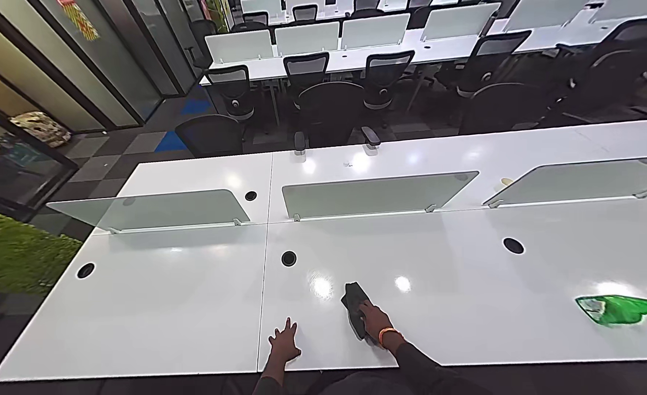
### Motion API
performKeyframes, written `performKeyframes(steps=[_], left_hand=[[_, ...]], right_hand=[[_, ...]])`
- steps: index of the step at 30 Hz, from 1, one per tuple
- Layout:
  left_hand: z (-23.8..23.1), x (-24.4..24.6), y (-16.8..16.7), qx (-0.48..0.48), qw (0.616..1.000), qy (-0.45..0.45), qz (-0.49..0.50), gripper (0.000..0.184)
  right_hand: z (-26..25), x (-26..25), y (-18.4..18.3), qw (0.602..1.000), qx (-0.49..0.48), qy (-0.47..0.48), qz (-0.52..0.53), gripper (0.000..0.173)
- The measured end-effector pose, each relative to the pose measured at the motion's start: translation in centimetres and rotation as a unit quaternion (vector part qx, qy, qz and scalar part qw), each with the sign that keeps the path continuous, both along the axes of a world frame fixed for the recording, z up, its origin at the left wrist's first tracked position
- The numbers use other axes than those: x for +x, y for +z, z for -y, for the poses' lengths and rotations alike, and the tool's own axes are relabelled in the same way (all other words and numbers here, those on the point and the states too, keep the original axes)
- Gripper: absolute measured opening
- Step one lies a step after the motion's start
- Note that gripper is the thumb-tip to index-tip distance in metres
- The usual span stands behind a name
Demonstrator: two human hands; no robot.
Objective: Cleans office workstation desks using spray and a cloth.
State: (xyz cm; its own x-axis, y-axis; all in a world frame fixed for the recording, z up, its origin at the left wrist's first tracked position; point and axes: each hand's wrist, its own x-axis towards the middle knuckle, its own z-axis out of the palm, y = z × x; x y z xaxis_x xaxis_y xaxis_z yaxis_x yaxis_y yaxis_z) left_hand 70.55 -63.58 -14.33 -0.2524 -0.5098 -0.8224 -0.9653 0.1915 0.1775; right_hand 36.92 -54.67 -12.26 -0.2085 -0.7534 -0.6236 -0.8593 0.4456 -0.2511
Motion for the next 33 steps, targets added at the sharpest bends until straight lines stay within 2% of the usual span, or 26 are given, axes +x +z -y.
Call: performKeyframes(steps=[3, 7, 12, 17, 20, 25, 27, 30, 31, 33], left_hand=[[-0.4, 0.2, 0.0, -0.009, 1.0, 0.008, -0.005, 0.098], [-0.5, 0.1, 0.3, -0.007, 1.0, 0.01, -0.006, 0.094], [-0.7, 0.3, 0.5, -0.004, 0.999, 0.024, -0.022, 0.092], [-0.9, 0.5, 0.3, -0.002, 1.0, 0.016, -0.016, 0.093], [-0.8, 0.4, 0.2, -0.005, 1.0, 0.008, -0.01, 0.093], [-1.0, 0.4, 0.2, -0.003, 1.0, 0.003, -0.008, 0.093], [-0.9, 0.3, 0.3, -0.001, 1.0, 0.002, -0.004, 0.093], [-0.9, 0.3, 0.3, -0.003, 1.0, 0.003, -0.005, 0.093], [-1.0, 0.3, 0.3, -0.003, 1.0, 0.003, -0.007, 0.093], [-1.0, 0.4, 0.2, -0.006, 1.0, 0.006, -0.012, 0.092]], right_hand=[[-0.5, -0.7, 0.9, 0.998, -0.028, -0.041, 0.032, 0.03], [-1.0, -2.0, 0.3, 0.969, -0.114, -0.17, 0.138, 0.032], [-0.9, -3.6, 1.8, 0.882, -0.229, -0.264, 0.317, 0.022], [-1.0, -5.2, 4.2, 0.782, -0.248, -0.401, 0.407, 0.028], [-0.9, -7.7, 6.1, 0.754, -0.3, -0.41, 0.417, 0.026], [-0.3, -11.0, 11.7, 0.764, -0.458, -0.339, 0.303, 0.023], [-0.3, -10.9, 13.8, 0.804, -0.495, -0.272, 0.188, 0.024], [-0.4, -10.2, 15.9, 0.875, -0.461, -0.147, -0.026, 0.033], [-0.3, -9.9, 16.5, 0.894, -0.424, -0.128, -0.064, 0.036], [0.4, -9.3, 17.4, 0.926, -0.336, -0.162, -0.058, 0.036]])
